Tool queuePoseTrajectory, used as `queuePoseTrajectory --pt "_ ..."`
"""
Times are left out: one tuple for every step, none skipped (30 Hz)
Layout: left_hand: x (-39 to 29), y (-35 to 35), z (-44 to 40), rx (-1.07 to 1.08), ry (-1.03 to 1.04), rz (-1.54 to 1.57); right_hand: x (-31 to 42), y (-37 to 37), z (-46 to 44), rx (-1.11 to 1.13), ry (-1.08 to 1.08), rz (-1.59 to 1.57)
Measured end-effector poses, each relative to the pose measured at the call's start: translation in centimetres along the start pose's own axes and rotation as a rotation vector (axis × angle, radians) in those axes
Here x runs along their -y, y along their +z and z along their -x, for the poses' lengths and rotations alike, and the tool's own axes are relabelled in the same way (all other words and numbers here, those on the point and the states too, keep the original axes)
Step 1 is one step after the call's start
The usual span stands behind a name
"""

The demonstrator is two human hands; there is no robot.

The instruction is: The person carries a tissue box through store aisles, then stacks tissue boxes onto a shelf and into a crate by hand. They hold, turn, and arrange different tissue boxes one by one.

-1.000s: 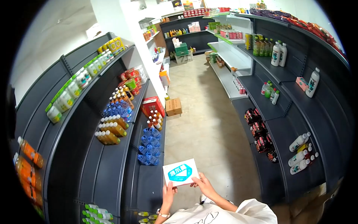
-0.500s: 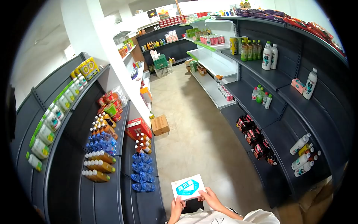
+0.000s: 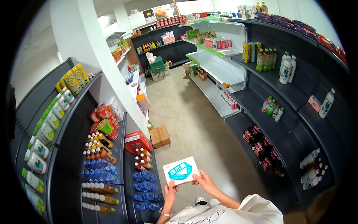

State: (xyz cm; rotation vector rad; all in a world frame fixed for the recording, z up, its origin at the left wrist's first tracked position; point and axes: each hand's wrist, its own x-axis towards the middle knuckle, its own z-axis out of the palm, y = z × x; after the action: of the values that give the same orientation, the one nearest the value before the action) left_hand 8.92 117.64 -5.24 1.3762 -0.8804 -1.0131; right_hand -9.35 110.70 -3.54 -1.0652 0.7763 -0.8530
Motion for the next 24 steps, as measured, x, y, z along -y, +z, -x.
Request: queuePoseTrajectory --pt "0.4 -0.2 -1.2 0.001 -0.005 0.009 0.0 0.0 -1.1 -0.006 0.014 0.011" --pt "0.9 -0.3 -2.2 0.0 -0.022 0.004 0.1 0.0 -2.0 -0.012 0.027 0.022" --pt "1.3 -0.3 -2.9 -0.001 -0.042 -0.005 0.0 -0.1 -2.8 -0.018 0.042 0.029" --pt "1.5 -0.4 -3.4 -0.003 -0.065 -0.017 -0.2 -0.1 -3.5 -0.03 0.061 0.013" --pt "1.7 -0.1 -4.0 -0.009 -0.075 -0.016 -0.4 -0.3 -4.1 -0.041 0.082 -0.007" --pt "2.0 0.0 -4.6 -0.006 -0.121 -0.017 -0.6 -0.5 -4.8 -0.053 0.103 -0.028" --pt "2.4 0.2 -5.1 -0.001 -0.164 -0.016 -0.4 -0.7 -5.4 -0.073 0.168 -0.009" --pt "2.8 0.2 -6.1 0.005 -0.204 -0.012 -0.5 -1.0 -6.5 -0.087 0.192 -0.037" --pt "3.3 0.2 -7.3 0.028 -0.247 -0.027 -1.0 -1.2 -7.5 -0.102 0.216 -0.063" --pt "3.1 0.5 -8.7 0.024 -0.251 -0.026 -1.3 -1.6 -8.5 -0.117 0.241 -0.089" --pt "2.9 1.0 -10.0 0.019 -0.256 -0.025 -1.4 -2.2 -9.9 -0.113 0.256 -0.046" --pt "2.8 1.4 -11.5 0.011 -0.261 -0.026 -1.4 -2.7 -11.4 -0.122 0.259 -0.05" --pt "2.7 1.5 -13.4 0.031 -0.249 -0.026 -1.0 -3.1 -13.1 -0.128 0.26 -0.053" --pt "2.6 1.6 -15.6 0.048 -0.238 -0.028 -0.6 -3.4 -15.0 -0.131 0.263 -0.059" --pt "2.5 1.7 -17.7 0.063 -0.229 -0.031 -0.2 -3.9 -17.2 -0.111 0.253 -0.064" --pt "2.1 1.9 -19.9 0.05 -0.218 -0.046 0.5 -4.2 -19.4 -0.116 0.247 -0.036" --pt "1.4 2.4 -22.3 0.037 -0.205 -0.06 1.6 -4.6 -21.7 -0.111 0.231 -0.048" --pt "0.9 2.8 -24.9 0.024 -0.19 -0.072 2.7 -4.8 -24.1 -0.106 0.214 -0.058" --pt "0.4 2.9 -27.6 0.03 -0.199 -0.099 3.9 -5.2 -26.6 -0.1 0.18 -0.03" --pt "-0.4 3.2 -30.2 0.026 -0.161 -0.082 4.9 -5.5 -29.1 -0.095 0.149 -0.004" --pt "-1.4 3.6 -32.9 0.022 -0.124 -0.066 5.7 -5.8 -31.6 -0.09 0.119 0.02" --pt "-2.1 3.9 -35.1 0.019 -0.091 -0.052 6.4 -6.1 -33.8 -0.078 0.081 0.004" --pt "-2.6 4.2 -37.5 0.017 -0.07 -0.03 7.1 -6.6 -36.1 -0.068 0.042 -0.01" --pt "-2.8 4.7 -39.9 0.016 -0.044 -0.003 7.8 -7.1 -38.2 -0.059 -0.001 -0.02"
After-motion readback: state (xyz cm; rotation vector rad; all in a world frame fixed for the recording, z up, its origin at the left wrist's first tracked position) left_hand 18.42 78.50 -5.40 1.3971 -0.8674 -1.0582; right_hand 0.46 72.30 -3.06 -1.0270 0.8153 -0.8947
